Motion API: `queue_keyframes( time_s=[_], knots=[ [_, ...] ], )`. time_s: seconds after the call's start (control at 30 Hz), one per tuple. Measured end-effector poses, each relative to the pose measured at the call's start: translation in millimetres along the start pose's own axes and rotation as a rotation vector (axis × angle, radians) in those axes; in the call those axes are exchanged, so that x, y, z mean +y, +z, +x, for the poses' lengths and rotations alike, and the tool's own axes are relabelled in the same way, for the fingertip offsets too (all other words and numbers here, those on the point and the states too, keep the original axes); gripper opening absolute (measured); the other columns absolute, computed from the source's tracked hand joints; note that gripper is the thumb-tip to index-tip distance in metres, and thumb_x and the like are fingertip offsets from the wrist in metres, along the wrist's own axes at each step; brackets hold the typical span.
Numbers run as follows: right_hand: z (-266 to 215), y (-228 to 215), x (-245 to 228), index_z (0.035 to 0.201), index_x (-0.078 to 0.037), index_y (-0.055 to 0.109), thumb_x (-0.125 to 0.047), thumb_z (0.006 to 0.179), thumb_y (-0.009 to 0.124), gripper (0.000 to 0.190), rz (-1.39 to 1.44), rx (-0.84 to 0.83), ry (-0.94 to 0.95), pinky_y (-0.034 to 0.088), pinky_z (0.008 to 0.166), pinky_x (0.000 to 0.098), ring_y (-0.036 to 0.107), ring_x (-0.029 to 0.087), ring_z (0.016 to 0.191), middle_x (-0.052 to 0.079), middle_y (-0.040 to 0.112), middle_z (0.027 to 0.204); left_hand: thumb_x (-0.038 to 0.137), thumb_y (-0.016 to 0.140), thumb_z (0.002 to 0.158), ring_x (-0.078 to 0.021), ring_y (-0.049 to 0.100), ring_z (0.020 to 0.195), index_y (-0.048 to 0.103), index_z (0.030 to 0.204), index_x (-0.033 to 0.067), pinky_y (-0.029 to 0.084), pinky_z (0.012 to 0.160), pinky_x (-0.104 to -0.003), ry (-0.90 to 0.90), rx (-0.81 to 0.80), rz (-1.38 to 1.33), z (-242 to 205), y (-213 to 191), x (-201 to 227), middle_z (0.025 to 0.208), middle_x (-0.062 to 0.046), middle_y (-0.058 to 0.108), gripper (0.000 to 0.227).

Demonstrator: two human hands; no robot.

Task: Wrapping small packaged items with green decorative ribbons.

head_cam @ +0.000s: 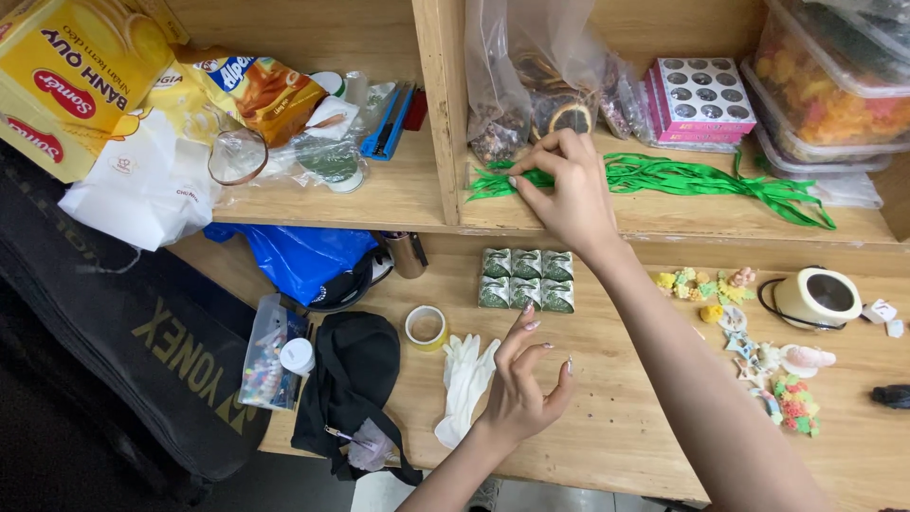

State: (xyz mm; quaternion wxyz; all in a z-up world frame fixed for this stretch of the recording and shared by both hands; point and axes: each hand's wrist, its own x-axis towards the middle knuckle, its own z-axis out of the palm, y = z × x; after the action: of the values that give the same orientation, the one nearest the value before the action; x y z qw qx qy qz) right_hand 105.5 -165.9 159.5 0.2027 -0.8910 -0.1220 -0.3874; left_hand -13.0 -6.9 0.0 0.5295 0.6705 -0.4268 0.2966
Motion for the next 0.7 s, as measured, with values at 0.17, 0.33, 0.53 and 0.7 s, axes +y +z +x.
queue_keyframes(
  time_s=[0.17,0.33,0.53,0.7],
  knots=[
    [-2.1,-2.3,2.4,0.097,-0.008,0.076,-0.008,0.086,0.083,0.013,0.053,0.068,0.007,0.049,0.092,0.0416,0.061,0.031,0.103,0.010,0.068,0.101,0.000,0.076,0.092,-0.0493,0.046,0.146,0.039,0.127,0.0002,0.052,0.117,-0.052,-0.007,-0.024,-0.006,-0.8,6.6,8.1,0.138,-0.020,0.035,0.051],
    [-3.1,-1.7,1.8,0.105,-0.005,0.070,-0.005,0.092,0.078,0.015,0.249,0.095,0.174,0.054,0.088,0.0354,0.073,0.023,0.096,0.007,0.077,0.100,-0.001,0.076,0.093,-0.0483,0.045,0.146,0.039,0.127,0.0008,0.051,0.118,-0.053,0.010,-0.032,0.002,6.3,9.9,14.0,0.139,-0.019,0.035,0.050],
    [2.1,-4.7,2.0,0.108,-0.006,0.073,-0.006,0.085,0.082,0.025,0.245,0.132,0.184,0.053,0.088,0.0332,0.072,0.019,0.093,0.004,0.080,0.095,0.003,0.075,0.093,-0.0458,0.044,0.147,0.039,0.129,0.0010,0.048,0.119,-0.052,0.041,-0.036,0.033,28.9,7.3,8.0,0.139,-0.019,0.036,0.051],
    [-0.5,1.0,9.9,0.103,-0.009,0.077,-0.007,0.081,0.083,0.023,0.233,0.101,0.204,0.051,0.088,0.0342,0.066,0.019,0.090,0.000,0.079,0.089,0.015,0.070,0.096,-0.0433,0.037,0.152,0.035,0.145,-0.0026,0.030,0.128,-0.055,-0.113,0.042,0.421,102.1,-15.9,7.9,0.158,-0.024,0.040,0.062]
  ],
)
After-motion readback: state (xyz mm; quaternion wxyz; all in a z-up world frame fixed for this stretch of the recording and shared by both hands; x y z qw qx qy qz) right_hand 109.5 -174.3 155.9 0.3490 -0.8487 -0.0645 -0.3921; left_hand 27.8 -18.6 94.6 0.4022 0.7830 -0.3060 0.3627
